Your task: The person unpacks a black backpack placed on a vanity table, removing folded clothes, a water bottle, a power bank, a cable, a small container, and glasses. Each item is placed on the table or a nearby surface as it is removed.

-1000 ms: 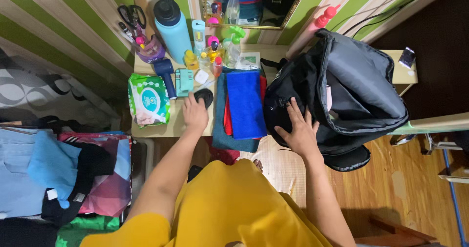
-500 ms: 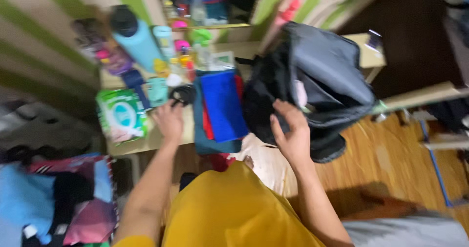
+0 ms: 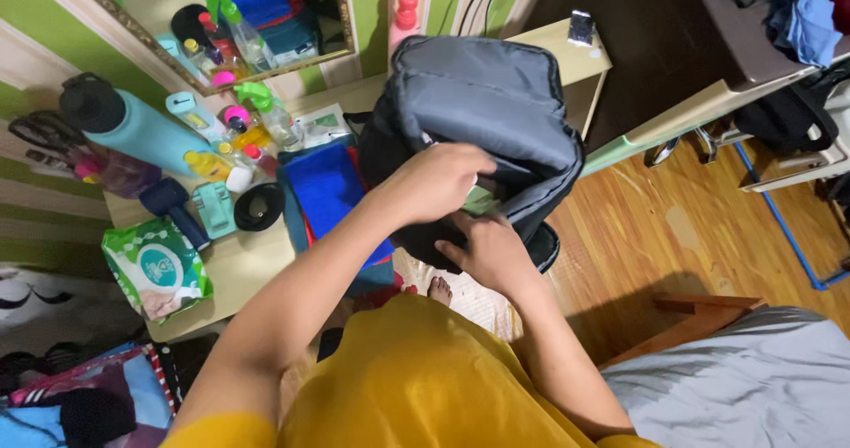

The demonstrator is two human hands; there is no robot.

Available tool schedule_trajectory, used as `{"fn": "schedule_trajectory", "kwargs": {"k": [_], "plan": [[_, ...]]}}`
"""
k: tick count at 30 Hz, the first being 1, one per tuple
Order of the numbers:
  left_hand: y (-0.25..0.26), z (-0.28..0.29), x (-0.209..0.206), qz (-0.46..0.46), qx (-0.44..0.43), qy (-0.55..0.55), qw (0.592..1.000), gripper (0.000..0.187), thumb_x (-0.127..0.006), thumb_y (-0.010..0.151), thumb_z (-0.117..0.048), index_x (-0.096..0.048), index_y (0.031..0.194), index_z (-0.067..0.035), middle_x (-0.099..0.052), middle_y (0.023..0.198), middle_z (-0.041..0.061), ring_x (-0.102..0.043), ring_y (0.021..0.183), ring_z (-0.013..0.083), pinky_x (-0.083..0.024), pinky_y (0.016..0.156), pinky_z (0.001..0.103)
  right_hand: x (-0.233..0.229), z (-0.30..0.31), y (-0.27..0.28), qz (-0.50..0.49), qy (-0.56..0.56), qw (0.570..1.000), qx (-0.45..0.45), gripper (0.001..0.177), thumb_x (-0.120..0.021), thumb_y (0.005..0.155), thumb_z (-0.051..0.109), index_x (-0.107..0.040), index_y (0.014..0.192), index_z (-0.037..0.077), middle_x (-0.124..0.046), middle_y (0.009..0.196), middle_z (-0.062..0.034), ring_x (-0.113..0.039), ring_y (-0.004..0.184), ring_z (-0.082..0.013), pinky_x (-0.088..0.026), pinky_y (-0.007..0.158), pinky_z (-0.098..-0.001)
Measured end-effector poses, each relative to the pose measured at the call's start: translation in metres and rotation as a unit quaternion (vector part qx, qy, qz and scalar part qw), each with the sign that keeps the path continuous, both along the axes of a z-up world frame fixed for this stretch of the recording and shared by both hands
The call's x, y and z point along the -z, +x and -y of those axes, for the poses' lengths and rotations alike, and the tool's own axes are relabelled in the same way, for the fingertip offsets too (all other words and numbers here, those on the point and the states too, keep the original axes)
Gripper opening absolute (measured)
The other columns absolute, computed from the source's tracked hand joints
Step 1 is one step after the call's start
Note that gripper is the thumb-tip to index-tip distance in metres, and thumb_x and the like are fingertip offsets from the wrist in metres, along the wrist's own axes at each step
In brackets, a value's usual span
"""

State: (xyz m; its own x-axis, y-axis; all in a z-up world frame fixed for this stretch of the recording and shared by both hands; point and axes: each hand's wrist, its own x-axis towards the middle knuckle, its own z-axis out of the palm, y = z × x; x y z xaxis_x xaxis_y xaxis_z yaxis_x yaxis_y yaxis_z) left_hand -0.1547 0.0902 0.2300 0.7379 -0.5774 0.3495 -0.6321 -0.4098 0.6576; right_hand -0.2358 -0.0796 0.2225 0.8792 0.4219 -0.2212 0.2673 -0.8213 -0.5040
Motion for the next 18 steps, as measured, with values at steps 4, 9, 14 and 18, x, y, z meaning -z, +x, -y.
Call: {"fn": "schedule_trajectory", "kwargs": {"k": [4,9,14,18], "plan": [[0.048,0.035,0.010,0.027,-0.083,0.252,0.964,0.036,-0.058,0.084,-0.010,-0.070,0.117,-0.003,-0.067,0.122,0.017,-0.060,0.118,0.0363,-0.042,0.098,0.055,-0.033,0.022,0.014,0.036,0.183,0.970,0.155,0.033,-0.067,0.096,0.033,-0.071,0.123,0.015,-0.074,0.120,-0.0175,-0.070,0.114,-0.0309,-0.053,0.103,-0.0450],[0.024,0.021,0.032,-0.057,-0.055,0.433,0.898,0.033,-0.059,0.081,-0.014,-0.073,0.111,-0.010,-0.065,0.121,0.013,-0.054,0.124,0.0333,-0.025,0.112,0.061,-0.043,0.045,0.081,0.505,0.001,0.860,0.079,0.076,-0.087,0.058,0.035,-0.069,0.128,0.013,-0.059,0.134,-0.0248,-0.051,0.123,-0.0415,-0.038,0.103,-0.0527],[0.002,0.014,0.024,-0.028,-0.073,0.416,0.906,0.026,-0.054,0.088,-0.013,-0.078,0.099,-0.011,-0.073,0.103,0.013,-0.062,0.113,0.0318,-0.017,0.117,0.068,-0.023,0.048,0.142,0.311,-0.053,0.947,0.057,0.049,-0.078,0.075,0.008,-0.073,0.123,0.014,-0.072,0.107,-0.0111,-0.066,0.105,-0.0323,-0.048,0.091,-0.0491],[-0.014,0.007,0.032,-0.033,-0.068,0.452,0.889,0.027,-0.054,0.087,-0.013,-0.080,0.084,-0.009,-0.075,0.089,0.015,-0.070,0.101,0.0306,-0.019,0.122,0.060,-0.010,0.062,0.157,0.354,0.040,0.930,0.086,0.039,-0.074,0.073,0.005,-0.076,0.111,0.013,-0.074,0.105,-0.0109,-0.069,0.098,-0.0341,-0.053,0.088,-0.0445]]}}
